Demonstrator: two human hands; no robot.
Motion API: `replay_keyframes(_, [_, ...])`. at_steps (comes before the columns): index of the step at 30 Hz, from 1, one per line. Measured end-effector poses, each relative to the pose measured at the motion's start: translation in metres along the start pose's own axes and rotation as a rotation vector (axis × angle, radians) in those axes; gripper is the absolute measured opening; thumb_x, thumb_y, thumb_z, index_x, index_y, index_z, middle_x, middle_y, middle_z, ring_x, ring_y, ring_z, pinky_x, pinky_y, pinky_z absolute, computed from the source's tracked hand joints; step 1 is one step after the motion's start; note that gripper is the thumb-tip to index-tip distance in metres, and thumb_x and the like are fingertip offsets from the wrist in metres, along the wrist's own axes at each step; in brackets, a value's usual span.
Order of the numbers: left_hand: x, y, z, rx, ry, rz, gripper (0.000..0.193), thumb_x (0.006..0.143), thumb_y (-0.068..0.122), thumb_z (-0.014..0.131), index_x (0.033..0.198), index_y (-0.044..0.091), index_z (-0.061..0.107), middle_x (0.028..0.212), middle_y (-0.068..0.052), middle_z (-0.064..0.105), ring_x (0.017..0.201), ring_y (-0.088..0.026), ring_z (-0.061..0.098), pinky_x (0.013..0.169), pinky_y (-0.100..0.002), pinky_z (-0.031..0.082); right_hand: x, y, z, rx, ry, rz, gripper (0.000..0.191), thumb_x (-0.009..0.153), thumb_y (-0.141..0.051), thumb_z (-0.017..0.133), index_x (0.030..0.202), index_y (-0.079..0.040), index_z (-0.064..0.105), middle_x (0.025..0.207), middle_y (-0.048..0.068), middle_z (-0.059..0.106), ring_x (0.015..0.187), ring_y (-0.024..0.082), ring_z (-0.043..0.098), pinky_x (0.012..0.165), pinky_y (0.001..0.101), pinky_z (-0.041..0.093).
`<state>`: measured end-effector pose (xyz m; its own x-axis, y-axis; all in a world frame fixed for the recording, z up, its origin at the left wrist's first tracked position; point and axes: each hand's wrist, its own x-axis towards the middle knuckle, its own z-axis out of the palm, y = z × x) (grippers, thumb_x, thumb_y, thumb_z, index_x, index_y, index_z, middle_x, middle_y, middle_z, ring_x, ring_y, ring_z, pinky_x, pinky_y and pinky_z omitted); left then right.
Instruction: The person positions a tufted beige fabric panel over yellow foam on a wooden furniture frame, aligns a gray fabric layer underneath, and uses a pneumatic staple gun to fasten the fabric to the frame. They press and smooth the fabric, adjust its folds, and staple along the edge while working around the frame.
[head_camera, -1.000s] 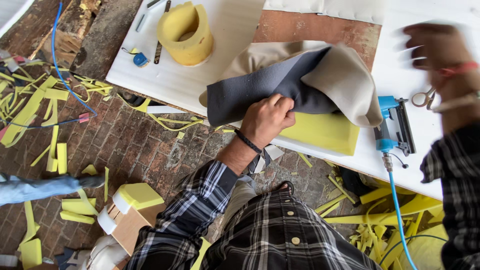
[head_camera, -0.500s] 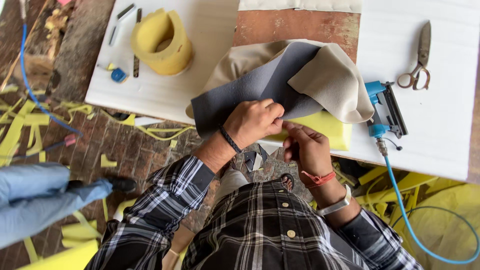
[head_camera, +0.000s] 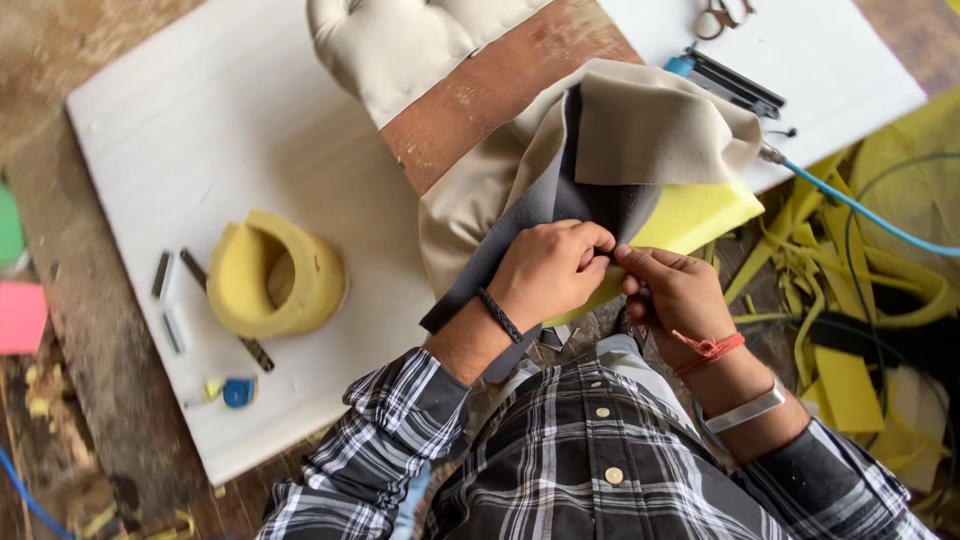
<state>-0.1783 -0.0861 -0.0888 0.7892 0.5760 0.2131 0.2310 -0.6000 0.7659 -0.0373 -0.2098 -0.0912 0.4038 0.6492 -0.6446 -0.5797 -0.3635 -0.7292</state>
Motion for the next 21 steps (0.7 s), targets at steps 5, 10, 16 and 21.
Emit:
replay_keyframes(5, [0.005, -0.01, -0.006, -0.131, -0.142, -0.035, 0.019, 0.082, 0.015, 0.072, 0.1, 0.011, 0.076, 0.076, -0.007, 0.07, 0.065, -0.02, 0.071, 0.062, -0.033, 0.057, -0.002, 0.01, 0.002, -0.021, 0.088, -0.068, 0.018, 0.095, -0.021, 0.072, 0.094, -0.003, 0.074, 0.066, -0.001, 0.062, 0.047, 0.008, 0.051, 0.043, 0.0217, 0.039])
replay_keyframes(10, [0.014, -0.018, -0.006, -0.135, -0.259, -0.091, 0.02, 0.079, 0.015, 0.071, 0.097, 0.009, 0.079, 0.069, -0.009, 0.071, 0.061, -0.019, 0.071, 0.06, -0.031, 0.055, -0.001, 0.023, 0.006, 0.014, 0.125, -0.165, 0.017, 0.094, -0.018, 0.071, 0.09, -0.002, 0.073, 0.067, 0.001, 0.063, 0.047, 0.008, 0.052, 0.043, 0.022, 0.04])
replay_keyframes(16, [0.003, -0.007, -0.011, 0.119, -0.129, 0.222, 0.015, 0.086, 0.019, 0.077, 0.101, 0.015, 0.077, 0.085, -0.006, 0.071, 0.076, -0.021, 0.072, 0.067, -0.036, 0.058, 0.004, 0.038, 0.014, 0.013, 0.221, -0.294, 0.017, 0.093, -0.016, 0.07, 0.084, -0.002, 0.072, 0.066, 0.001, 0.064, 0.047, 0.008, 0.052, 0.043, 0.0224, 0.04])
replay_keyframes(21, [0.016, 0.0, -0.023, 0.421, -0.167, 0.631, 0.049, 0.084, 0.012, 0.073, 0.133, 0.016, 0.07, 0.102, -0.009, 0.059, 0.086, -0.024, 0.07, 0.066, -0.036, 0.059, 0.005, 0.042, 0.015, -0.001, 0.241, -0.324, 0.026, 0.095, -0.02, 0.069, 0.078, -0.001, 0.071, 0.063, 0.002, 0.063, 0.045, 0.008, 0.051, 0.041, 0.0234, 0.039])
